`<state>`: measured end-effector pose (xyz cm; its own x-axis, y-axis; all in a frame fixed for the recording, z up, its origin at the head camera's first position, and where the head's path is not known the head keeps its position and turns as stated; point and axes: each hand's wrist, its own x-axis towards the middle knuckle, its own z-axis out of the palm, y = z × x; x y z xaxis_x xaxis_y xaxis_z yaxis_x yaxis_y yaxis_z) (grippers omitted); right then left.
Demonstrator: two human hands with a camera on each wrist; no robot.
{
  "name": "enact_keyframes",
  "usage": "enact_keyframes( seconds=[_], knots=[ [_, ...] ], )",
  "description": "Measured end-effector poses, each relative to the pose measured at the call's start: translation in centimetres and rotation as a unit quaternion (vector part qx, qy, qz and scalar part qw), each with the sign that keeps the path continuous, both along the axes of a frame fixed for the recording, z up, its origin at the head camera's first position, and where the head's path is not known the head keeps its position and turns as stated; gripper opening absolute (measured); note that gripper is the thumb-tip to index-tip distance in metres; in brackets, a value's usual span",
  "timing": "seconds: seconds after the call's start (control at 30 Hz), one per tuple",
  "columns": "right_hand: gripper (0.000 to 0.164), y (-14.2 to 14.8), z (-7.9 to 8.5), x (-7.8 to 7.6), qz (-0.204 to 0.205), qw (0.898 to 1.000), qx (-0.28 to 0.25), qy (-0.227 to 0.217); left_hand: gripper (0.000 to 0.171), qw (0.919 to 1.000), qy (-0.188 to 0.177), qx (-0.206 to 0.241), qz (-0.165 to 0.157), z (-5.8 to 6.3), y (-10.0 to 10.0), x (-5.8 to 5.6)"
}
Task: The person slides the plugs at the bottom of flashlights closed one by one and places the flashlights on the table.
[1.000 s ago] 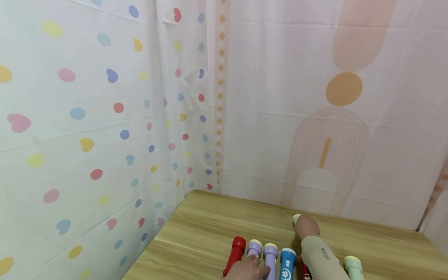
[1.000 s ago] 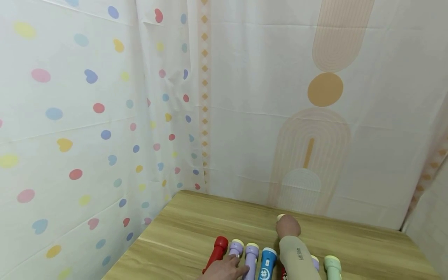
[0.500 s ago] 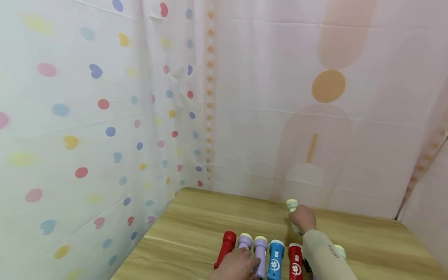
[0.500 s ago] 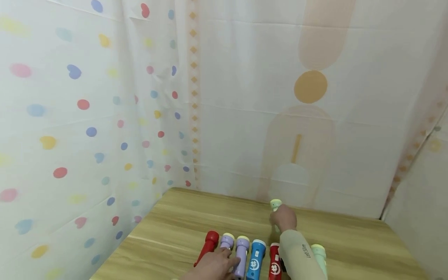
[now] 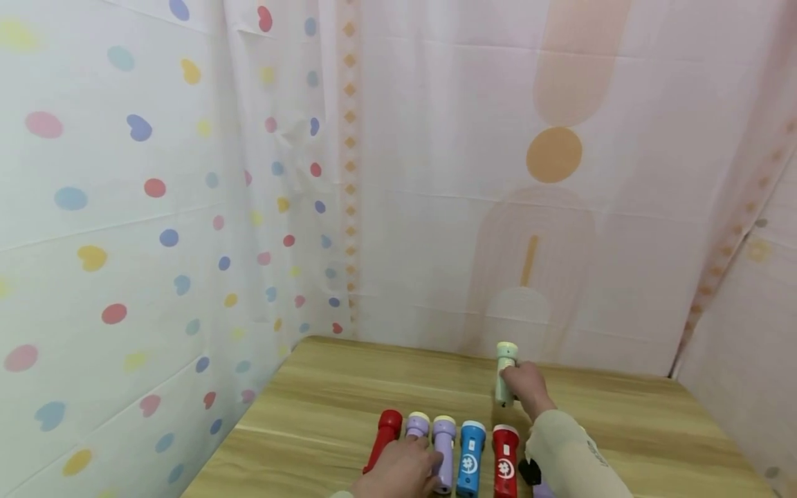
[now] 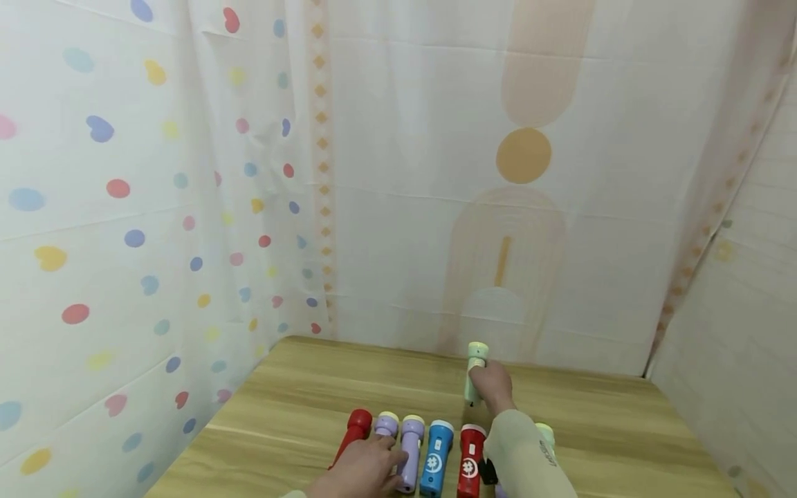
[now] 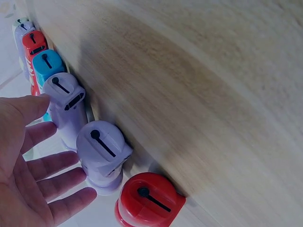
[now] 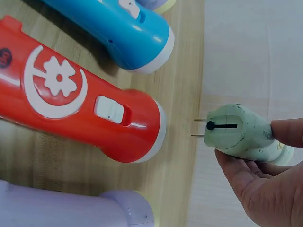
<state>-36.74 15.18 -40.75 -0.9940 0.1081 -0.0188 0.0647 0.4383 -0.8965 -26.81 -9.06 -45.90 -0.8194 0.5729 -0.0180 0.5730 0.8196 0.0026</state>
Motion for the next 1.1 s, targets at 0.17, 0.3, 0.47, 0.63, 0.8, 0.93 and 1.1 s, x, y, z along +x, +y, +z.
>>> enact_keyframes(
  seconds=[0.17, 0.3, 0.47, 0.63, 0.8, 0.93, 1.1],
  knots=[
    [0.03, -0.2, -0.1, 0.2, -0.013, 0.998, -0.063, -0.005, 0.02, 0.9998, 0.02, 0.006, -0.001, 0.0, 0.0, 0.0],
    [0.03, -0.7, -0.4, 0.4, -0.026, 0.991, -0.132, -0.016, 0.024, 0.9992, 0.04, 0.007, 0.002, 0.2, 0.0, -0.1],
    [0.033, -1.2, -0.8, 0.7, -0.025, 0.984, -0.172, -0.035, 0.026, 0.9973, 0.071, 0.015, -0.006, 0.3, 0.3, -0.1],
    [0.035, -1.0, -1.1, 0.8, -0.005, 0.968, -0.247, -0.048, 0.023, 0.9968, 0.077, 0.019, -0.008, 0.5, 0.7, -0.2],
    [0.04, -0.4, -1.3, 0.9, 0.009, 0.949, -0.306, -0.072, 0.026, 0.9978, 0.063, 0.017, -0.004, 0.6, 1.0, -0.2],
    [0.041, 0.1, -1.3, 1.0, -0.002, 0.941, -0.326, -0.086, 0.029, 0.9981, 0.06, 0.015, -0.004, 0.6, 1.2, -0.1],
    [0.047, 0.3, -1.6, 1.2, -0.019, 0.944, -0.319, -0.086, 0.03, 0.9976, 0.068, 0.012, -0.006, 0.6, 1.4, 0.0]
  ],
)
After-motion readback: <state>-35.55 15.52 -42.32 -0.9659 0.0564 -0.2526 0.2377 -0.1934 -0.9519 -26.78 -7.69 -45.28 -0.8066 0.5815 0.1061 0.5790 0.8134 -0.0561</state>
